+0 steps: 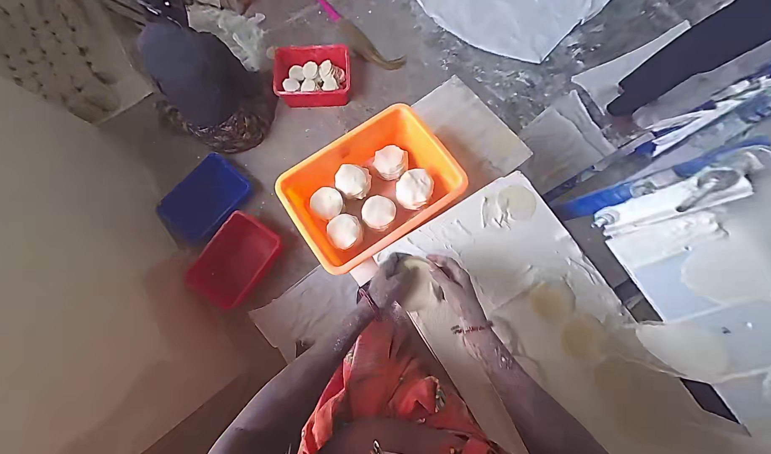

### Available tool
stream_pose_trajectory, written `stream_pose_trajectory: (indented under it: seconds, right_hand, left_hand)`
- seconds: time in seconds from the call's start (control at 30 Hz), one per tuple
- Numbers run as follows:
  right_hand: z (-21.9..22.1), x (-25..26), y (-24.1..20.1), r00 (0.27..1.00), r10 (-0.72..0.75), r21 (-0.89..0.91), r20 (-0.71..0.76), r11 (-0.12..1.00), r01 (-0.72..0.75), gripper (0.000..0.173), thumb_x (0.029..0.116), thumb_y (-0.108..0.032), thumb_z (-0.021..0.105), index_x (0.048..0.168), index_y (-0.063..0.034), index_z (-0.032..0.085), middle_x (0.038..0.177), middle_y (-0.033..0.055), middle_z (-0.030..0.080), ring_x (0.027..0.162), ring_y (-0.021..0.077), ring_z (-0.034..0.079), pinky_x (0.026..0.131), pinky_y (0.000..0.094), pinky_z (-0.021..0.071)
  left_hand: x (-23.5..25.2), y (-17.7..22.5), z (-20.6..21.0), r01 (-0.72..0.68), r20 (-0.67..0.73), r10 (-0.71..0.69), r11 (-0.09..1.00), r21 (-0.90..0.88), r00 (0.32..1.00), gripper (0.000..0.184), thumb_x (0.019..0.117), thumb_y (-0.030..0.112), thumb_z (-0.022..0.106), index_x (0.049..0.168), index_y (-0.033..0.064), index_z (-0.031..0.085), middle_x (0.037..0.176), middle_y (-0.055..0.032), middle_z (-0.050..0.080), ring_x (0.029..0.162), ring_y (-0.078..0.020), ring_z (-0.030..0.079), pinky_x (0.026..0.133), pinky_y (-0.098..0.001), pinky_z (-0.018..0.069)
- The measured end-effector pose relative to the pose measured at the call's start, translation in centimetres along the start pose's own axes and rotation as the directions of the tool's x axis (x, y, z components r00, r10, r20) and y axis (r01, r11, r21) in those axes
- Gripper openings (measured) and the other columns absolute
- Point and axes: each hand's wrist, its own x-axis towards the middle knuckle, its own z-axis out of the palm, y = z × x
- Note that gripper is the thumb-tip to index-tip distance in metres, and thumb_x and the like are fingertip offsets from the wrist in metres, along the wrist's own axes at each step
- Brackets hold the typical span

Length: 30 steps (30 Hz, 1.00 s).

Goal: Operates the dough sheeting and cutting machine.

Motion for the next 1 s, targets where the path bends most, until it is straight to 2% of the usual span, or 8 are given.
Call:
stream_pose_trajectory:
  seconds: [0.13, 0.27, 0.47, 0.57, 0.63, 0.8, 0.87, 1.0]
  right_hand:
    - [5.2, 9.7, -2.3, 0.994, 0.062, 0.182, 0.084, 0.980, -0.077, 0.039, 0.0998, -0.011, 0.062, 0.138, -0.0086, 0.058, 0.110, 0.0140, 0.068, 0.080, 0.0184, 0.064, 0.069, 0.0379, 0.0563]
    - [9.5, 18.7, -1.8, 0.986, 0.168, 0.233, -0.003, 0.959, -0.163, 0.038, 0.0997, -0.011, 0.063, 0.137, -0.0063, 0.059, 0.123, 0.0194, 0.066, 0.100, 0.0290, 0.068, 0.080, 0.0479, 0.0587]
    - [11.1, 23.7, 0.1, 0.981, 0.164, -0.187, -0.102, 0.966, -0.181, 0.049, 0.0880, -0.001, 0.072, 0.135, 0.0020, 0.060, 0.133, 0.0246, 0.063, 0.127, 0.0371, 0.059, 0.108, 0.0542, 0.0462]
    - [11.6, 21.6, -2.1, 0.987, 0.130, -0.419, -0.089, 0.894, -0.156, 0.059, 0.0867, -0.006, 0.072, 0.142, 0.0027, 0.054, 0.134, 0.0279, 0.062, 0.126, 0.0413, 0.060, 0.105, 0.0576, 0.0477]
    - [10.9, 18.8, -3.4, 0.998, 0.047, -0.540, -0.052, 0.839, -0.067, 0.066, 0.0912, -0.018, 0.071, 0.148, 0.0041, 0.047, 0.139, 0.0268, 0.059, 0.131, 0.0368, 0.058, 0.110, 0.0503, 0.0456]
    - [2.8, 6.7, -1.7, 0.938, -0.226, -0.297, -0.264, 0.944, 0.144, 0.046, 0.0914, -0.003, 0.070, 0.136, 0.0015, 0.061, 0.132, 0.0208, 0.065, 0.120, 0.0306, 0.064, 0.102, 0.0422, 0.0531]
    - [-2.9, 0.4, 2.5, 0.919, -0.179, -0.388, -0.352, 0.921, 0.031, 0.041, 0.0948, -0.008, 0.068, 0.134, 0.0017, 0.062, 0.129, 0.0199, 0.067, 0.119, 0.0288, 0.066, 0.104, 0.0418, 0.0532]
    - [-15.1, -10.2, 11.8, 0.918, 0.217, -0.473, -0.331, 0.804, -0.360, 0.043, 0.0996, -0.015, 0.064, 0.139, 0.0006, 0.059, 0.136, 0.0223, 0.063, 0.127, 0.0372, 0.060, 0.109, 0.0548, 0.0462]
  left_hand:
    - [7.1, 0.0, -6.9, -0.101, -0.169, 0.143, 0.966, 0.238, 0.975, 0.038, 0.1057, 0.010, 0.050, 0.140, -0.0051, 0.050, 0.128, -0.0271, 0.063, 0.113, -0.0362, 0.065, 0.098, -0.0536, 0.0522]
    - [15.3, -1.8, -11.0, -0.101, -0.227, 0.161, 0.961, 0.256, 0.960, 0.038, 0.1073, 0.010, 0.045, 0.142, -0.0058, 0.049, 0.133, -0.0283, 0.060, 0.119, -0.0377, 0.062, 0.104, -0.0518, 0.0484]
    - [21.5, -3.3, -11.6, 0.130, -0.163, -0.054, 0.855, 0.502, 0.985, 0.046, 0.1049, 0.010, 0.053, 0.149, -0.0011, 0.043, 0.134, -0.0310, 0.060, 0.124, -0.0448, 0.060, 0.107, -0.0576, 0.0460]
    - [20.5, -1.2, -10.7, 0.264, -0.223, -0.150, 0.689, 0.675, 0.963, 0.058, 0.1029, 0.016, 0.059, 0.154, 0.0006, 0.037, 0.138, -0.0322, 0.057, 0.128, -0.0470, 0.057, 0.109, -0.0605, 0.0444]
    - [19.2, 2.2, -9.8, 0.354, -0.215, -0.307, 0.528, 0.772, 0.927, 0.069, 0.1041, 0.018, 0.059, 0.159, -0.0014, 0.023, 0.153, -0.0325, 0.040, 0.143, -0.0465, 0.041, 0.117, -0.0596, 0.0334]
    - [16.6, 0.0, -9.9, 0.162, -0.223, 0.052, 0.534, 0.830, 0.973, 0.073, 0.0977, 0.025, 0.065, 0.150, -0.0131, 0.030, 0.144, -0.0470, 0.038, 0.133, -0.0636, 0.041, 0.107, -0.0741, 0.0349]
    - [13.8, 0.9, -9.2, 0.122, -0.228, 0.109, 0.588, 0.799, 0.968, 0.069, 0.0985, 0.028, 0.064, 0.149, -0.0085, 0.034, 0.142, -0.0414, 0.046, 0.133, -0.0582, 0.046, 0.109, -0.0698, 0.0352]
    - [6.6, 0.1, -4.8, -0.055, -0.055, 0.147, 0.655, 0.754, 0.988, 0.054, 0.1050, 0.020, 0.054, 0.150, -0.0059, 0.038, 0.130, -0.0345, 0.060, 0.110, -0.0512, 0.064, 0.096, -0.0678, 0.0482]
